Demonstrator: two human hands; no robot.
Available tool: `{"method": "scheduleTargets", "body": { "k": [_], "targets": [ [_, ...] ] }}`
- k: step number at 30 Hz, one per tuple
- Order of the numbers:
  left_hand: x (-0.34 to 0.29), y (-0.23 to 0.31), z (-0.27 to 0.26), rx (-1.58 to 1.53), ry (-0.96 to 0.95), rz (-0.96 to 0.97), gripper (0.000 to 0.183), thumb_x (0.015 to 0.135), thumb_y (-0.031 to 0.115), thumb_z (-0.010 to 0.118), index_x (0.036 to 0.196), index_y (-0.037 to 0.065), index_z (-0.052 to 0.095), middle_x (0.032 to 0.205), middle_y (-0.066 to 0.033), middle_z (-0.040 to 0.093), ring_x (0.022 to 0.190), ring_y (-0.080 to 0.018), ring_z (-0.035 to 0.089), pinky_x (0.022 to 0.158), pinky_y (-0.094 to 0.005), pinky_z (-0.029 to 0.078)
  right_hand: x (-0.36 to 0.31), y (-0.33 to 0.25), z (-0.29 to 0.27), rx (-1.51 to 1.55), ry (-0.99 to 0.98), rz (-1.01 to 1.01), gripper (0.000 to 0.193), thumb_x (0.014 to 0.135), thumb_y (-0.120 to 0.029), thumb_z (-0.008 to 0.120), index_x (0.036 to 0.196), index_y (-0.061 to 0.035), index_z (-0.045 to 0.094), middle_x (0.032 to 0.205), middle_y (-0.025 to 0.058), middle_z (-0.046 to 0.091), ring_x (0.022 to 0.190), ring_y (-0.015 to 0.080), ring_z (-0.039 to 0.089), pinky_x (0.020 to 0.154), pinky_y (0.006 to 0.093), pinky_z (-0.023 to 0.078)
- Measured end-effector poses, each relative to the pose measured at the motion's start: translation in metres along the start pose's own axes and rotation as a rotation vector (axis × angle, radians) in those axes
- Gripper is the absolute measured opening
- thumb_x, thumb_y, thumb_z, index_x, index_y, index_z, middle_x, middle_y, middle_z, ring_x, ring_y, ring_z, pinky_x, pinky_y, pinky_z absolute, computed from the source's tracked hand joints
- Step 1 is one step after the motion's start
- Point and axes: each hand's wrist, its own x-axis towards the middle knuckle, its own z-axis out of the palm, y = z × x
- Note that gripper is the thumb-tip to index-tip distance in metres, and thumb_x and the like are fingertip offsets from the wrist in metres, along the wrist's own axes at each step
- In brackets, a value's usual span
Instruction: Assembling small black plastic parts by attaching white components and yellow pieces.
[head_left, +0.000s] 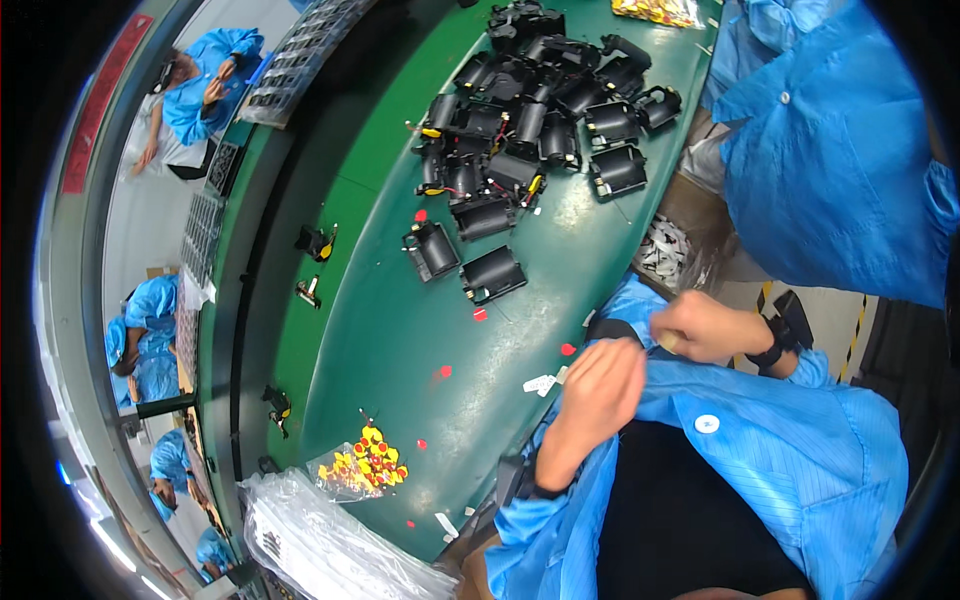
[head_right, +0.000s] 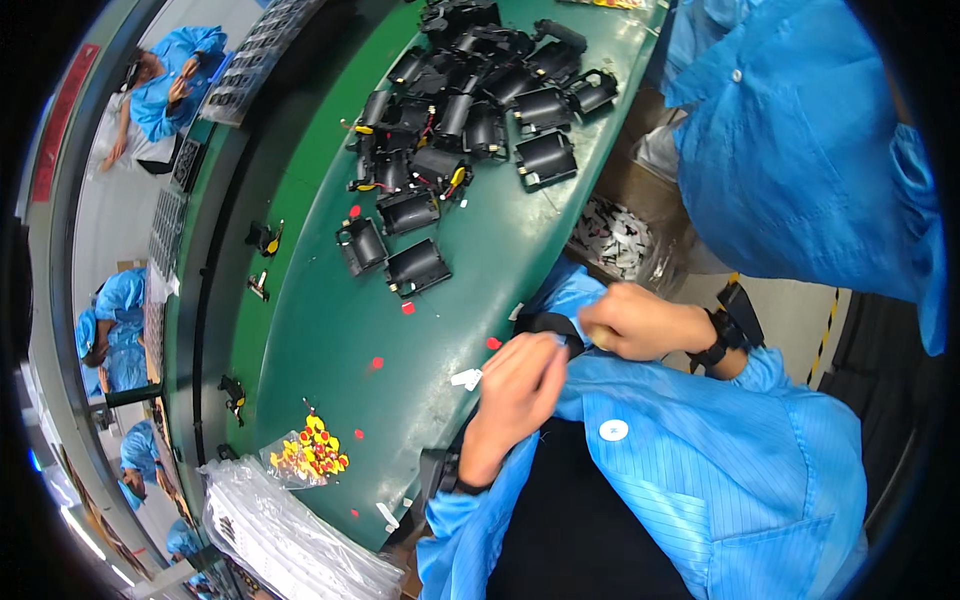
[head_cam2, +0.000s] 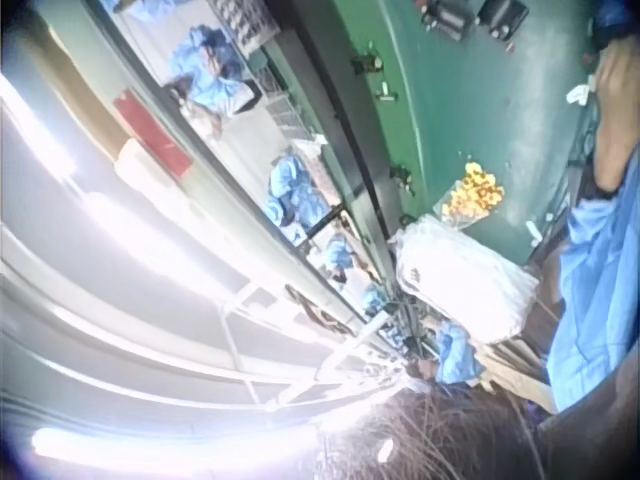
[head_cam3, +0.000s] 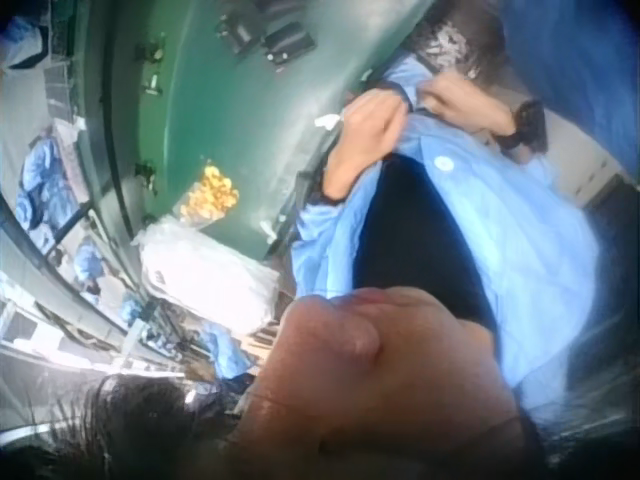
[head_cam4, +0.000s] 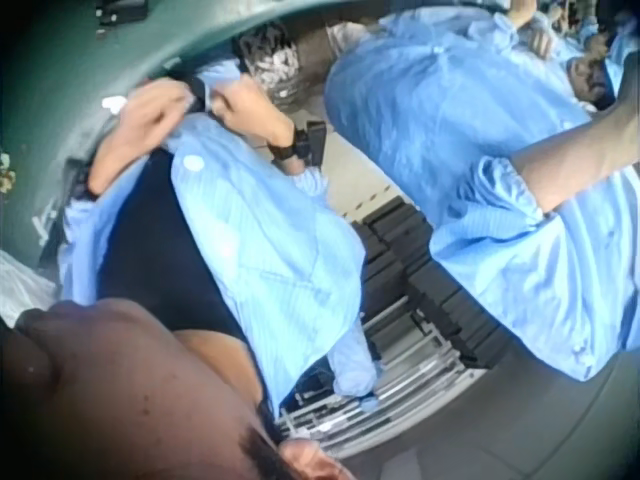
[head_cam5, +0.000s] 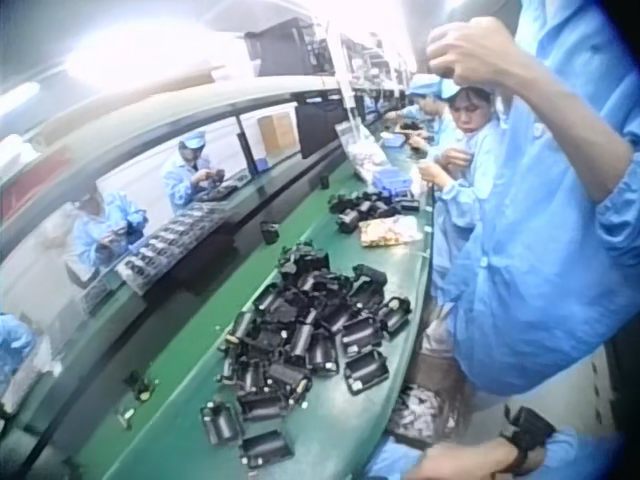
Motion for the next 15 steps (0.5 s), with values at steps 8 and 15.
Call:
{"method": "scheduleTargets", "body": {
  "k": [8,15],
  "targets": [
    [-0.056,-0.005,-0.053,0.737,0.103,-0.255,0.019,0.080,0.010,0.076,0.075,0.005,0.058,0.072,-0.0087,0.052,0.067,-0.0285,0.054,0.061,-0.0395,0.043,0.141,-0.052,0.005,0.039,0.522,-0.125,0.019,0.090,-0.009,0.063,0.107,0.0003,0.059,0.062,0.0121,0.058,0.051,0.0246,0.057,0.050,0.0362,0.042],
    [-0.074,-0.044,-0.084,0.808,0.256,-0.345,0.024,0.083,0.011,0.073,0.072,0.006,0.053,0.070,-0.0088,0.049,0.069,-0.0283,0.053,0.061,-0.0407,0.043,0.171,-0.035,0.013,0.232,0.402,-0.072,0.032,0.080,0.009,0.057,0.111,0.0031,0.060,0.069,0.0064,0.065,0.057,0.0115,0.060,0.050,0.0261,0.042]
  ]
}}
